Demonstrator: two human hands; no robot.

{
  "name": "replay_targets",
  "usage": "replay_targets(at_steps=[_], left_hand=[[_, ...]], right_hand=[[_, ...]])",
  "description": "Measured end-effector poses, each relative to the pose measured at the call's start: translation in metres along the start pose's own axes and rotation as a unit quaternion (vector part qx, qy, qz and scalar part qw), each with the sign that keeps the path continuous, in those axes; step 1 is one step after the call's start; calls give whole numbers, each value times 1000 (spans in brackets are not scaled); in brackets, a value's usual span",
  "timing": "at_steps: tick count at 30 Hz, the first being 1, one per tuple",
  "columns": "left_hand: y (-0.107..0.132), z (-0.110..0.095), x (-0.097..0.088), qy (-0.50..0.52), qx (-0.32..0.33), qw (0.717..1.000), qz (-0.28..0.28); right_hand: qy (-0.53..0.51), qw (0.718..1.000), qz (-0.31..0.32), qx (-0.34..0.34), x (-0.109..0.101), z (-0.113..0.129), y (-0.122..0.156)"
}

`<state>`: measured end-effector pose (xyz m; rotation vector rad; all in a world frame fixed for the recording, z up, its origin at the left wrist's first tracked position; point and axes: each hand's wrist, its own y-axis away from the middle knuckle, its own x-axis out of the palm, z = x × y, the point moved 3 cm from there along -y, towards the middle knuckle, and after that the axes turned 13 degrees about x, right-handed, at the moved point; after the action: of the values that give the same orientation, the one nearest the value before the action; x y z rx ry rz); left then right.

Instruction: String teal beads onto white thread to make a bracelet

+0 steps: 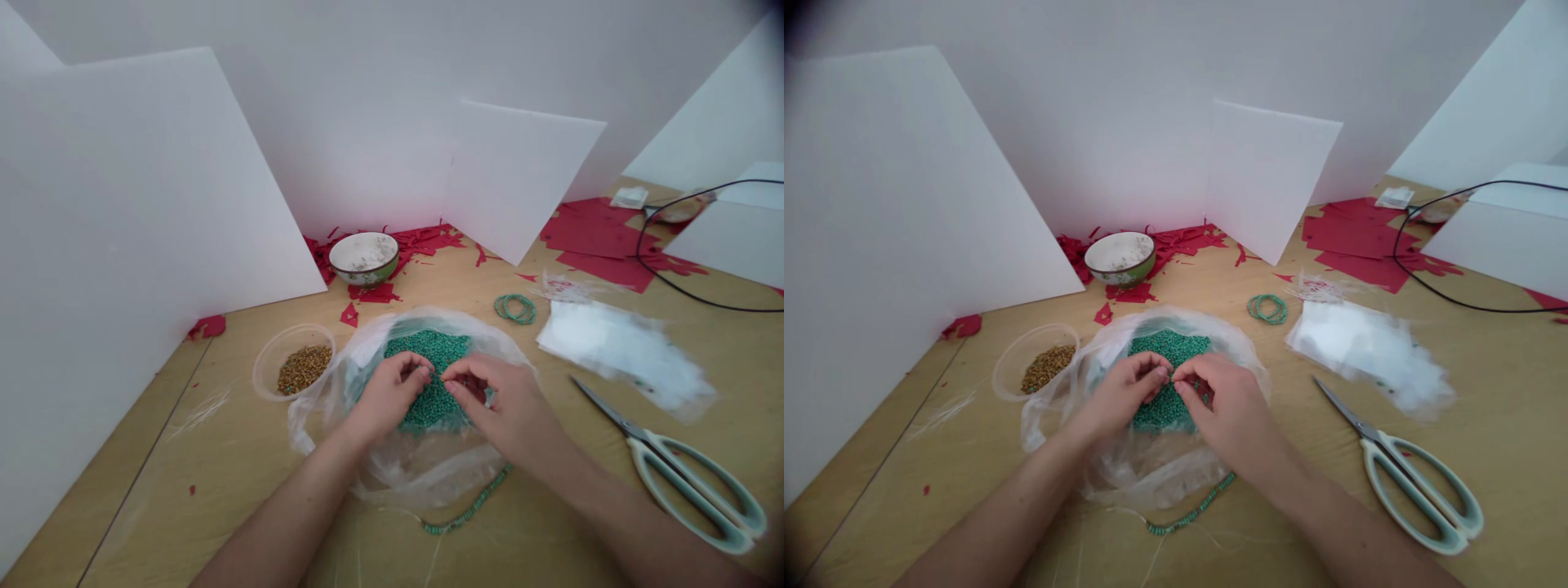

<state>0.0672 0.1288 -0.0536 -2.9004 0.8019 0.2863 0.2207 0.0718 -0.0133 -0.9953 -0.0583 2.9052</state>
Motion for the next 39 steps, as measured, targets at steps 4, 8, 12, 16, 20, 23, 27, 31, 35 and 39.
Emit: replay_targets(at_steps=[4, 8, 12, 16, 20, 23, 27, 31, 35, 39], left_hand=[[4, -6, -3, 160, -46, 986, -31], [11, -18, -1, 345, -101, 931, -59], [22, -31, -2, 485, -147, 857, -97], [32, -36, -6, 491, -151, 851, -113], [36, -36, -7, 485, -143, 855, -115], [36, -37, -6, 476, -134, 862, -108], [38, -39, -3, 475, -131, 864, -106], [39, -40, -2, 491, -133, 854, -110], [39, -42, -3, 491, -126, 854, -114], [39, -43, -4, 478, -124, 861, -121]], right_hand=[[50, 998, -24, -38, 3, -1, 1], [118, 985, -77, -100, 4, -1, 4], [165, 970, -105, -147, 3, 3, 9], [191, 960, -121, -168, 1, 7, 13], [201, 953, -138, -177, -1, 9, 15], [211, 951, -142, -176, -1, 8, 15], [226, 949, -137, -172, -1, 7, 14], [220, 950, -138, -174, -2, 8, 14], [221, 948, -142, -181, -4, 10, 15], [218, 946, -151, -185, -3, 10, 16]])
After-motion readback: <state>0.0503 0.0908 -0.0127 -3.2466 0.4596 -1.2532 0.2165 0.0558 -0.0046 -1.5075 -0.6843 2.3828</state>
